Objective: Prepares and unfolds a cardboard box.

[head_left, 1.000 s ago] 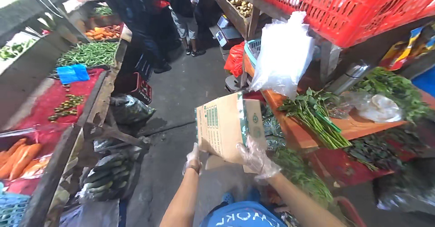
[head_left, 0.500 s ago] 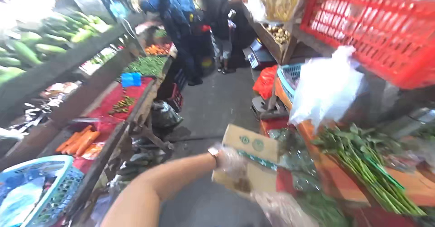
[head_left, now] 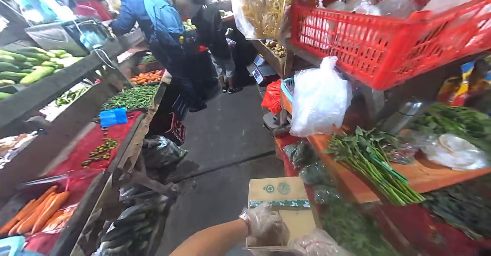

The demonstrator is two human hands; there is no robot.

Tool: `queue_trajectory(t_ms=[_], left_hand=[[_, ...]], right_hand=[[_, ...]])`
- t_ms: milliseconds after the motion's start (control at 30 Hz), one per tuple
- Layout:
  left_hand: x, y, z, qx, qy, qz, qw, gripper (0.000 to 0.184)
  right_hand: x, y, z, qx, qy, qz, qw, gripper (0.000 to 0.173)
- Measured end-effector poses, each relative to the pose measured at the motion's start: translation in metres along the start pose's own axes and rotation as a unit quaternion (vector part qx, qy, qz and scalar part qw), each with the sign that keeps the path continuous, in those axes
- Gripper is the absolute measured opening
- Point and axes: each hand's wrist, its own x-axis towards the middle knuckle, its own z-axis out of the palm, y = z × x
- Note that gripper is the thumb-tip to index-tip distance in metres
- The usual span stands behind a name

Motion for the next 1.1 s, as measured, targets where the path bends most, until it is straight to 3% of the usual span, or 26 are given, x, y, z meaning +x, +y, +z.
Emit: queue_trajectory(t_ms=[100,167,400,500,567,633,700,733,800,867,933,1000,1067,1100], left_hand=[[0.013,0.008,-0.005,0.01,-0.001,0.023,1.0,0.025],[0.017,0.019,-0.015,0.008,-0.024,0.04,0.999,0.023],[0.009,0.03,-0.027,-0.004,-0.061,0.037,0.997,0.023],[-0.008,0.031,-0.025,-0.009,-0.031,0.069,0.997,0.028],[-0.02,0.032,-0.027,-0.014,0.019,0.061,0.998,0.035],[-0.028,0.032,-0.034,-0.015,0.045,0.046,0.998,0.038],[-0.03,0.028,-0.037,-0.025,0.054,0.054,0.997,0.04],[-0.032,0.027,-0.038,-0.04,0.056,0.067,0.995,0.04],[-0.038,0.029,-0.041,-0.067,0.054,0.091,0.992,0.044],[-0.039,0.036,-0.044,-0.063,0.089,0.134,0.985,0.05],[-0.037,0.04,-0.046,-0.06,0.141,0.186,0.97,0.049],[-0.041,0.039,-0.047,-0.059,0.179,0.202,0.961,0.049],[-0.048,0.039,-0.052,-0.075,0.198,0.217,0.953,0.048],[-0.052,0.039,-0.055,-0.077,0.209,0.229,0.947,0.049]], right_hand=[[-0.003,0.008,0.004,-0.049,0.005,-0.046,0.998,0.03],[-0.006,-0.004,-0.002,-0.058,-0.039,-0.037,0.997,0.03],[-0.013,-0.009,-0.006,-0.086,-0.035,-0.037,0.995,0.033],[-0.019,-0.006,0.003,-0.095,0.05,-0.084,0.991,0.027],[-0.019,0.0,0.007,-0.113,0.127,-0.137,0.976,0.024],[-0.017,-0.001,0.005,-0.089,0.153,-0.154,0.972,0.028],[-0.016,-0.014,-0.014,-0.008,0.069,-0.102,0.992,0.03],[-0.014,-0.025,-0.031,0.069,-0.022,-0.046,0.996,0.03],[-0.004,-0.031,-0.058,0.235,-0.151,0.048,0.959,0.037],[0.015,-0.016,-0.06,0.285,-0.183,0.077,0.938,0.048],[0.039,-0.008,-0.052,0.196,-0.171,0.039,0.965,0.031],[0.055,-0.005,-0.04,0.035,-0.094,-0.079,0.992,0.02],[0.058,-0.006,-0.037,-0.076,-0.037,-0.166,0.983,0.019],[0.057,-0.011,-0.04,-0.112,-0.048,-0.164,0.979,0.023]])
